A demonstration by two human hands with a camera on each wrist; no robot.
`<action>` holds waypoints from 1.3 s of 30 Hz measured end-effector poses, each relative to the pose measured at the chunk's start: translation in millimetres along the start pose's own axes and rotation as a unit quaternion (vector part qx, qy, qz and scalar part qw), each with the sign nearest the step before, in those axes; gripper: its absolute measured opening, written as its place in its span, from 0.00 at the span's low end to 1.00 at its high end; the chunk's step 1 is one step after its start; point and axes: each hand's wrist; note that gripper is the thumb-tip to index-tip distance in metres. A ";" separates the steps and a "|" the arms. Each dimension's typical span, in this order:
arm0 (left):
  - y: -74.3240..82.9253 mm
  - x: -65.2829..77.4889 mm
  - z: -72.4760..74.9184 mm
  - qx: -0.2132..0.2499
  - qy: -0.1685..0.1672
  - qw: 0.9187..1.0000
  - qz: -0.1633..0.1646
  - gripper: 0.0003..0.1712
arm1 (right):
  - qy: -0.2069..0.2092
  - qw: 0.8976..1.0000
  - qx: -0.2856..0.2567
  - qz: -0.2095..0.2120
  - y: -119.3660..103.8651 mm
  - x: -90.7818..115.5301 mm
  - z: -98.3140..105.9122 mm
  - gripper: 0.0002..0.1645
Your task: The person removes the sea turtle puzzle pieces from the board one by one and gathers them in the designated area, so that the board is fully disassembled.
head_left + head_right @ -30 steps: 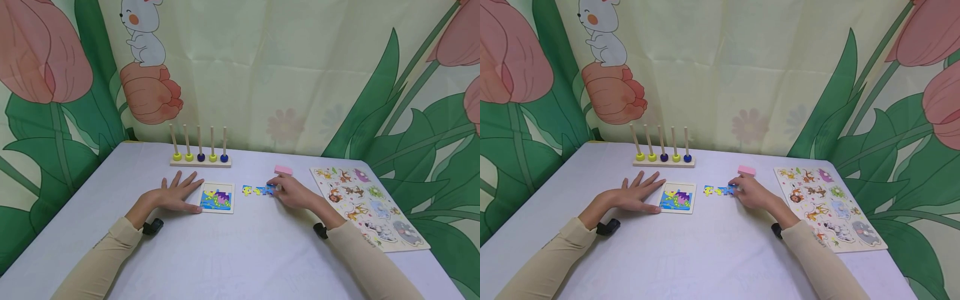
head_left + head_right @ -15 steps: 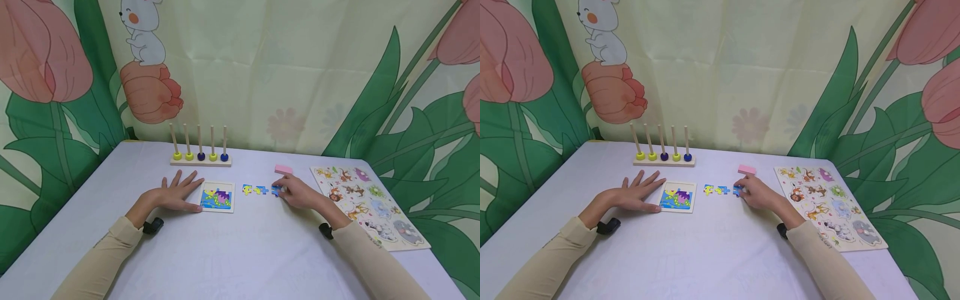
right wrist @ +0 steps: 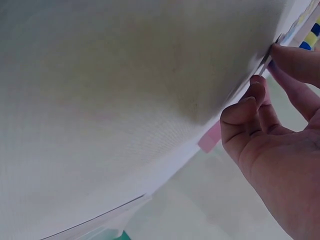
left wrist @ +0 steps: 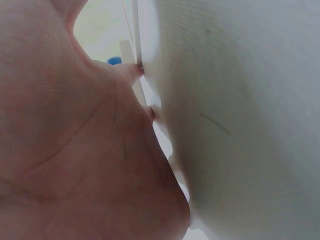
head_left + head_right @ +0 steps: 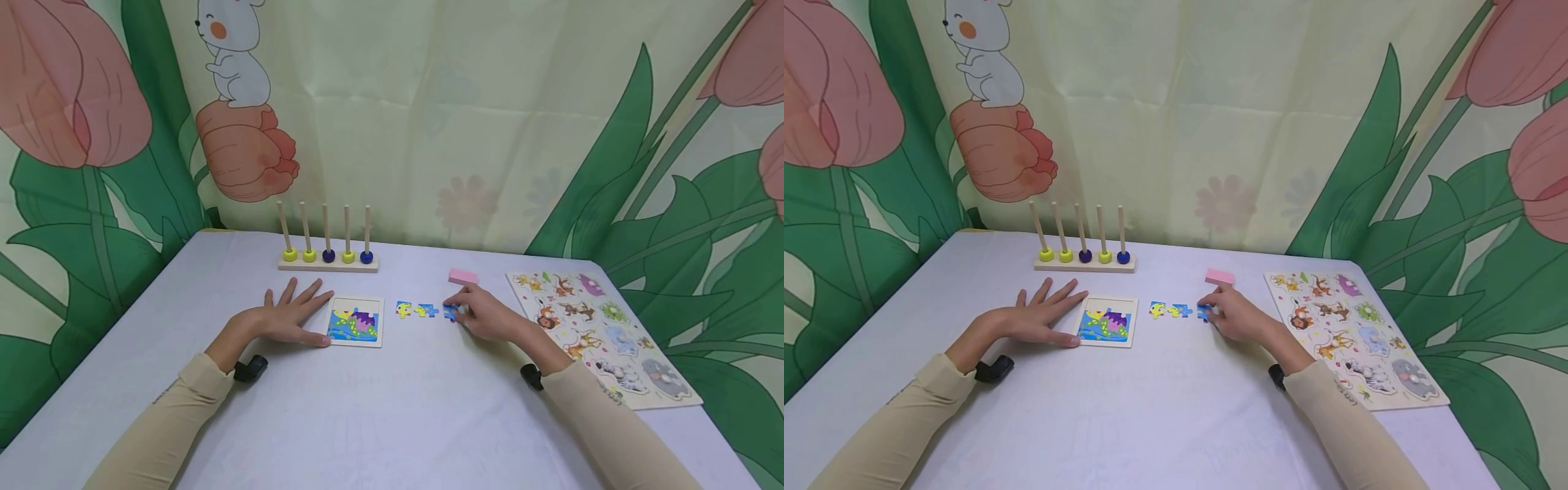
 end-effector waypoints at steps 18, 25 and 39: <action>1.5 1.1 2.2 -0.002 -0.002 1.000 -0.001 0.66 | -0.002 1.000 0.000 -0.003 -1.1 0.6 -0.2 0.20; 1.8 2.6 1.5 0.004 0.002 1.000 -0.009 0.68 | -0.002 1.000 0.007 -0.006 -1.1 1.1 -0.8 0.21; -3.8 -4.2 -2.3 -0.009 0.000 1.000 0.009 0.67 | 0.031 0.999 -0.012 -0.002 -12.6 -5.8 -3.9 0.22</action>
Point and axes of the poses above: each hand's wrist, its own x-axis away from the middle knuckle, its own z-axis out of the back of the hand, y = z × x, and after that the axes turned 1 degree about x, right-handed
